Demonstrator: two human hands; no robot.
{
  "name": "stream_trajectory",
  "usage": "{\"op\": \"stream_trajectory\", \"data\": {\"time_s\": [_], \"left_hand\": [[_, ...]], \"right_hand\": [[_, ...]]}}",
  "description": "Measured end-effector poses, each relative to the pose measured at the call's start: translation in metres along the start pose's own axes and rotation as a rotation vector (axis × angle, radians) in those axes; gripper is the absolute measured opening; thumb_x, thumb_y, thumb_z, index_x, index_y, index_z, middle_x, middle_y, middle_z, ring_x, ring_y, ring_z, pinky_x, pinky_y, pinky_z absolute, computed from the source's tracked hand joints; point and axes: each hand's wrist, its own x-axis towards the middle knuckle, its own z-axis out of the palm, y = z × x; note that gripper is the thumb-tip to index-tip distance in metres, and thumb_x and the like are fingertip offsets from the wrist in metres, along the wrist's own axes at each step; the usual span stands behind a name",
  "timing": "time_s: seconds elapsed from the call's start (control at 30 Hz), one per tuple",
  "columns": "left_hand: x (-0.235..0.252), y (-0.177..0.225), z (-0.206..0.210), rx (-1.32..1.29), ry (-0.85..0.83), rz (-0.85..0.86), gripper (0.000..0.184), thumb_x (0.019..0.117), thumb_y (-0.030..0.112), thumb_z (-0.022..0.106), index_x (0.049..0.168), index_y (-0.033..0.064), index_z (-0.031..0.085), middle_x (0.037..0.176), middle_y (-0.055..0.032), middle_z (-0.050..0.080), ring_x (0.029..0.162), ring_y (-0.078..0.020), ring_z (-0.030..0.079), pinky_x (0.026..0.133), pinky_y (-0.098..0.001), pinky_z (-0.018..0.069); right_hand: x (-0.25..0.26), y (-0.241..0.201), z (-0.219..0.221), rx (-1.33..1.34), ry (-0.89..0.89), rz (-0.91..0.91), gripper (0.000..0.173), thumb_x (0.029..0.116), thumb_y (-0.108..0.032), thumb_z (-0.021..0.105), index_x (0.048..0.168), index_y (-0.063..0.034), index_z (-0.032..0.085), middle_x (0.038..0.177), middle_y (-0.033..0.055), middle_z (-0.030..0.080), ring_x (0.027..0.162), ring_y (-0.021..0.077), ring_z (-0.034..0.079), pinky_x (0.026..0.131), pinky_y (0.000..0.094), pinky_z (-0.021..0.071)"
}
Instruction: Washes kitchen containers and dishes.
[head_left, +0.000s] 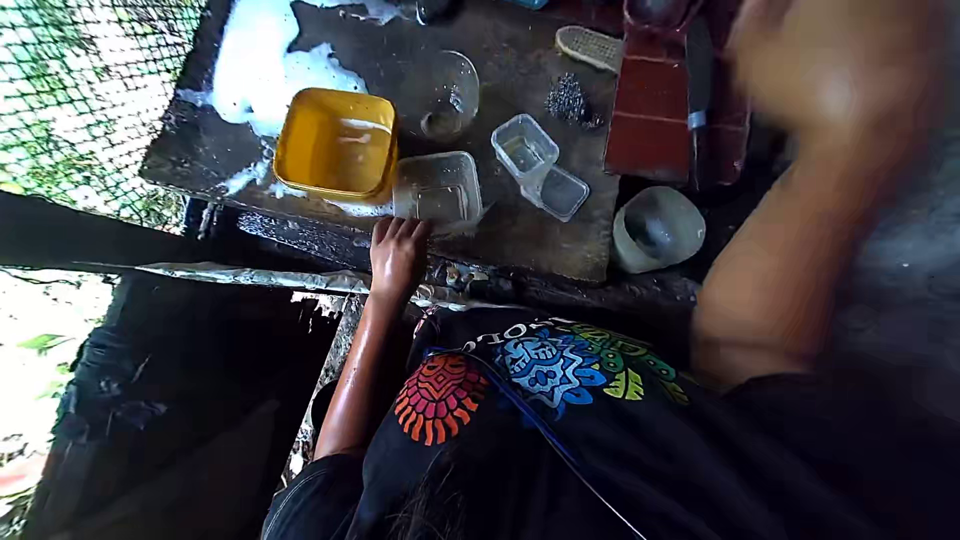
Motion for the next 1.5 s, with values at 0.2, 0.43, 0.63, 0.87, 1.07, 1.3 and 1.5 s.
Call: {"op": "stream_trajectory", "data": {"time_s": [0.2,0.43,0.63,0.87,1.07,1.3,1.5], "left_hand": [[0.040,0.040,-0.028,-0.212,-0.177,0.089,0.060,0.0882,0.035,0.075,0.138,0.0046,0.062,0.138,-0.0212,0.062,0.132,-0.0423,0.055,0.116,-0.0611,0.0326],[0.158,0.114,0.051,-0.208,-0.476,0.156,0.057,0.0976,0.011,0.064,0.151,0.0049,0.047,0.144,-0.0213,0.057,0.138,-0.0381,0.050,0.120,-0.0571,0.0291],[0.164,0.113,0.040,-0.546,-0.393,0.024,0.031,0.1056,0.011,0.050,0.133,-0.0013,0.061,0.121,-0.0205,0.070,0.120,-0.0374,0.065,0.112,-0.0572,0.0421],[0.139,0.141,0.017,-0.864,-0.016,-0.149,0.037,0.0993,0.009,0.059,0.129,-0.0126,0.059,0.119,-0.0289,0.068,0.114,-0.0375,0.067,0.104,-0.0500,0.0500],[0.136,0.113,0.004,-0.971,0.210,-0.162,0.027,0.1015,0.020,0.060,0.103,-0.0042,0.071,0.090,-0.0119,0.072,0.084,-0.0158,0.069,0.083,-0.0359,0.0561],[0.133,0.106,-0.002,-1.528,0.269,-0.300,0.026,0.1065,0.017,0.053,0.088,0.0030,0.065,0.075,0.0002,0.063,0.071,-0.0064,0.062,0.072,-0.0277,0.0556],[0.149,0.107,0.007,-1.922,0.183,-0.287,0.029,0.1100,0.023,0.036,0.102,0.0074,0.059,0.087,-0.0020,0.067,0.084,-0.0112,0.067,0.080,-0.0344,0.0587]], "right_hand": [[-0.068,0.036,0.140,-0.064,-0.803,0.357,0.033,0.0930,-0.011,0.071,0.108,0.0175,0.064,0.113,0.0407,0.062,0.111,0.0582,0.059,0.090,0.0757,0.0432],[-0.068,0.057,0.168,0.005,-0.834,0.244,0.042,0.0937,-0.002,0.065,0.134,0.0081,0.056,0.126,0.0361,0.061,0.117,0.0533,0.059,0.095,0.0731,0.0428],[-0.066,0.028,0.082,0.381,-0.225,0.301,0.050,0.1007,-0.016,0.060,0.148,-0.0052,0.048,0.133,0.0317,0.059,0.121,0.0480,0.059,0.099,0.0689,0.0459],[-0.021,-0.093,0.144,0.505,0.431,0.182,0.055,0.0956,-0.008,0.055,0.148,0.0036,0.047,0.144,0.0334,0.048,0.135,0.0469,0.047,0.114,0.0520,0.0391],[-0.007,-0.111,0.161,1.130,0.357,-0.084,0.038,0.1063,-0.007,0.033,0.117,0.0115,0.064,0.116,0.0199,0.067,0.112,0.0152,0.062,0.101,0.0301,0.0479],[-0.005,-0.107,0.150,1.540,0.173,0.364,0.038,0.1102,-0.030,0.041,0.124,-0.0018,0.063,0.113,0.0079,0.066,0.105,0.0146,0.063,0.094,0.0355,0.0541],[-0.002,-0.081,0.161,1.833,0.095,0.270,0.029,0.1056,-0.030,0.054,0.122,-0.0067,0.061,0.107,0.0053,0.067,0.101,0.0161,0.065,0.090,0.0392,0.0575]]}}
